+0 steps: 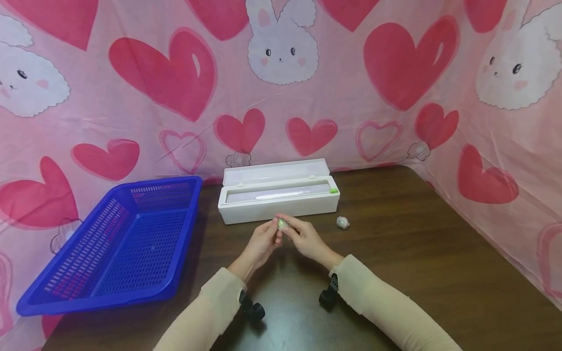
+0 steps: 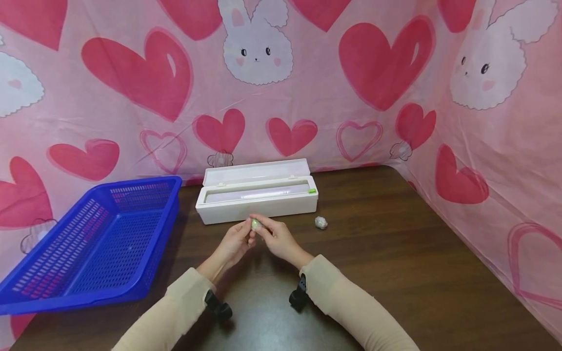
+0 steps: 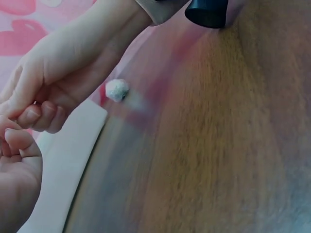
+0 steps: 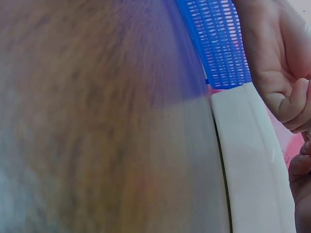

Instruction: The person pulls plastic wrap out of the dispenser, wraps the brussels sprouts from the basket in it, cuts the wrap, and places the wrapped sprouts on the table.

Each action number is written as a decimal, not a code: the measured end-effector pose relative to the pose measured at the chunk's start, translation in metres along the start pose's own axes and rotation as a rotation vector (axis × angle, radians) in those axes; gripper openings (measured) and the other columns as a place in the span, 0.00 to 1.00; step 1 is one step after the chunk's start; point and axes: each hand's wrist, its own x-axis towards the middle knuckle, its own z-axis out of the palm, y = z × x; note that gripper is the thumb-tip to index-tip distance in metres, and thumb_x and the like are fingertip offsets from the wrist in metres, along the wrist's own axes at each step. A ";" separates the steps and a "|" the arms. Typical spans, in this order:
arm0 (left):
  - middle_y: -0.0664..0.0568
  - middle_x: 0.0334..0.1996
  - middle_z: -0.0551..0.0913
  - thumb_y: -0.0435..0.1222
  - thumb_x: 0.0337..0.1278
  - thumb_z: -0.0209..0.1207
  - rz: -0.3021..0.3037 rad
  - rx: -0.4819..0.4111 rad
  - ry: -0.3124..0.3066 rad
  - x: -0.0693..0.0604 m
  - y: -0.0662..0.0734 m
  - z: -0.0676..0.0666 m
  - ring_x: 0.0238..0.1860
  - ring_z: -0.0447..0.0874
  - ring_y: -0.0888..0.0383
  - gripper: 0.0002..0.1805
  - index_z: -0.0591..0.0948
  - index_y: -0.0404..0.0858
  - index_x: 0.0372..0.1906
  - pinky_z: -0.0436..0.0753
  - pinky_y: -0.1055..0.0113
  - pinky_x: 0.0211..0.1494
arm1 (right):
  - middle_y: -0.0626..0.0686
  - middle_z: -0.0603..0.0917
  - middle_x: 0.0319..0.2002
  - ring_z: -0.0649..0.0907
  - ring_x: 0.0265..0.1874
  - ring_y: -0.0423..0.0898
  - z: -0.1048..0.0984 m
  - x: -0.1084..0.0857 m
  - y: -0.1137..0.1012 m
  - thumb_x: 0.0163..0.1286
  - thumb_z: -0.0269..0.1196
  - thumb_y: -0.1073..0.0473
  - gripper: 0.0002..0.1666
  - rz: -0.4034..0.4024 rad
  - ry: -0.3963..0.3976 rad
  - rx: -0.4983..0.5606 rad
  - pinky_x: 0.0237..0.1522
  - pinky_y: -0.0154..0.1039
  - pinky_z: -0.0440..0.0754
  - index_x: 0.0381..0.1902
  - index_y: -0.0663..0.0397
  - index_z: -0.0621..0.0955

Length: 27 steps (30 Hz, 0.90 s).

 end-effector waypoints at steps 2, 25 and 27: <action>0.55 0.19 0.71 0.39 0.70 0.43 0.006 0.023 -0.011 0.001 0.001 0.000 0.19 0.68 0.65 0.15 0.74 0.39 0.28 0.70 0.75 0.26 | 0.64 0.75 0.31 0.72 0.23 0.47 0.000 0.000 0.001 0.71 0.49 0.69 0.21 0.004 0.004 0.009 0.26 0.32 0.72 0.60 0.71 0.68; 0.56 0.22 0.72 0.37 0.70 0.42 0.029 -0.051 -0.084 -0.004 -0.002 0.001 0.23 0.69 0.65 0.14 0.74 0.40 0.29 0.71 0.74 0.30 | 0.60 0.80 0.35 0.72 0.24 0.60 0.002 0.002 0.004 0.69 0.53 0.68 0.16 0.021 0.067 0.097 0.27 0.51 0.75 0.53 0.69 0.75; 0.55 0.23 0.71 0.37 0.70 0.41 0.032 -0.019 -0.117 -0.003 -0.002 0.000 0.24 0.69 0.64 0.13 0.74 0.40 0.30 0.71 0.74 0.31 | 0.58 0.80 0.36 0.73 0.23 0.56 0.002 0.001 0.005 0.69 0.53 0.68 0.16 0.031 0.070 0.113 0.26 0.50 0.75 0.53 0.69 0.75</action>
